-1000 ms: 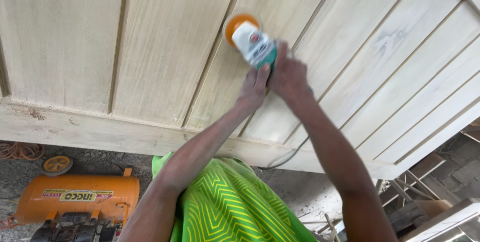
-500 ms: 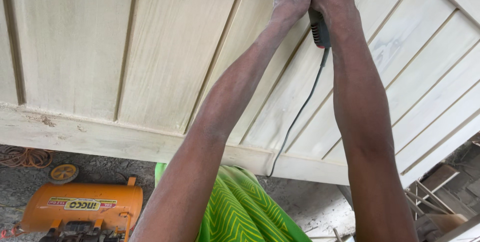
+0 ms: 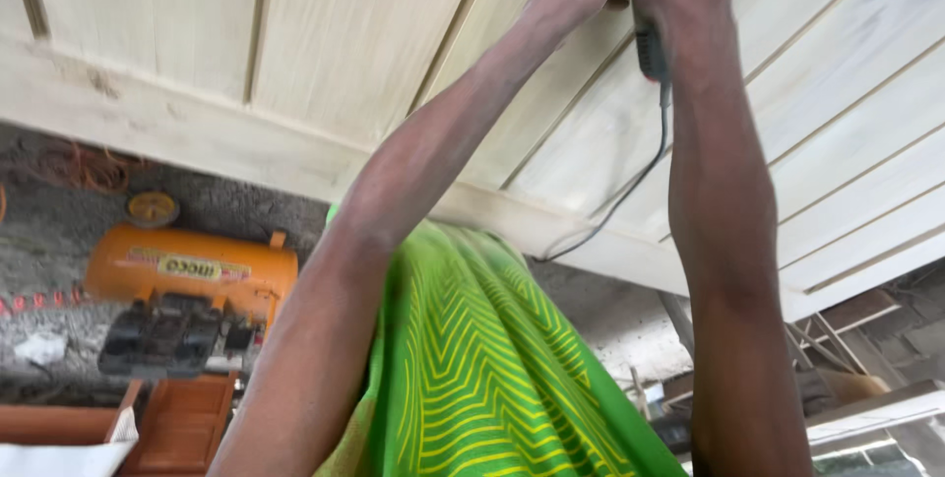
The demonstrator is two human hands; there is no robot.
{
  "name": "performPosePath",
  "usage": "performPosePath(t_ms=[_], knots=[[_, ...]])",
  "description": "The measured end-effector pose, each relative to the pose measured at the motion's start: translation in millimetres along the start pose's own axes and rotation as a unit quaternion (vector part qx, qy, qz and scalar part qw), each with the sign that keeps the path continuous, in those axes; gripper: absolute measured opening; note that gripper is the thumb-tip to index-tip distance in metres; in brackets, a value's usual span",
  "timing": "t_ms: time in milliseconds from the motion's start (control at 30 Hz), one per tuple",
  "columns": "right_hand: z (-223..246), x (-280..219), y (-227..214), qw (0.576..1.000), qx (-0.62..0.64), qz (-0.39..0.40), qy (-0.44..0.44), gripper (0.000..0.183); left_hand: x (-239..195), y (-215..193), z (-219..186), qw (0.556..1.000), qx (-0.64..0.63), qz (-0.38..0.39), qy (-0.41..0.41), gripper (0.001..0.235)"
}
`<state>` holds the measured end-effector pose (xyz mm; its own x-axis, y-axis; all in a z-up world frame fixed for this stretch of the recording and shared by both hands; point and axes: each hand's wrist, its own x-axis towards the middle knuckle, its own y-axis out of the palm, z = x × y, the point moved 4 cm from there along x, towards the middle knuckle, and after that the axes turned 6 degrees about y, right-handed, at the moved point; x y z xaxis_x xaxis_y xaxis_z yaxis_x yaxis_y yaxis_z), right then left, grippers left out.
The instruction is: The person uses an electric orbital sander to smooth the surface of a large, light-colored wooden panel. The sander is moved across the wood in a continuous motion, generating visible dust.
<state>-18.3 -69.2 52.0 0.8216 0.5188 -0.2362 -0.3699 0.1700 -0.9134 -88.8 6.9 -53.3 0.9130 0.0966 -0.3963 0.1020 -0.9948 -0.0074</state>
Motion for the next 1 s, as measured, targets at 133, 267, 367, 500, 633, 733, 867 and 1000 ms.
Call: performPosePath(t_ms=[133,267,367,500,633,733,867,1000], knots=[[36,-77,33,1.000,-0.006,0.028,0.002,0.086,-119,-3,22,0.957,-0.275,-0.064,-0.061,0.077],[82,-175,65,0.988,0.029,0.139,0.068,0.084,-249,-10,37,0.955,-0.245,-0.062,-0.155,0.079],[109,-229,80,0.990,0.042,0.124,0.046,0.082,-310,-16,54,0.964,-0.174,-0.045,-0.197,0.076],[128,-273,97,0.983,0.074,0.154,0.070,0.080,-358,-28,59,0.961,-0.170,0.003,-0.220,0.075],[140,-296,101,0.988,0.072,0.129,0.054,0.078,-382,-36,61,0.961,-0.122,0.022,-0.247,0.075],[143,-304,100,0.985,0.067,0.142,0.076,0.076,-385,-30,64,0.968,-0.136,0.021,-0.212,0.075],[142,-308,94,0.979,0.066,0.158,0.114,0.079,-385,-25,63,0.970,-0.133,0.052,-0.195,0.077],[156,-306,104,0.976,0.060,0.169,0.122,0.074,-394,-43,61,0.954,-0.183,0.010,-0.238,0.082]])
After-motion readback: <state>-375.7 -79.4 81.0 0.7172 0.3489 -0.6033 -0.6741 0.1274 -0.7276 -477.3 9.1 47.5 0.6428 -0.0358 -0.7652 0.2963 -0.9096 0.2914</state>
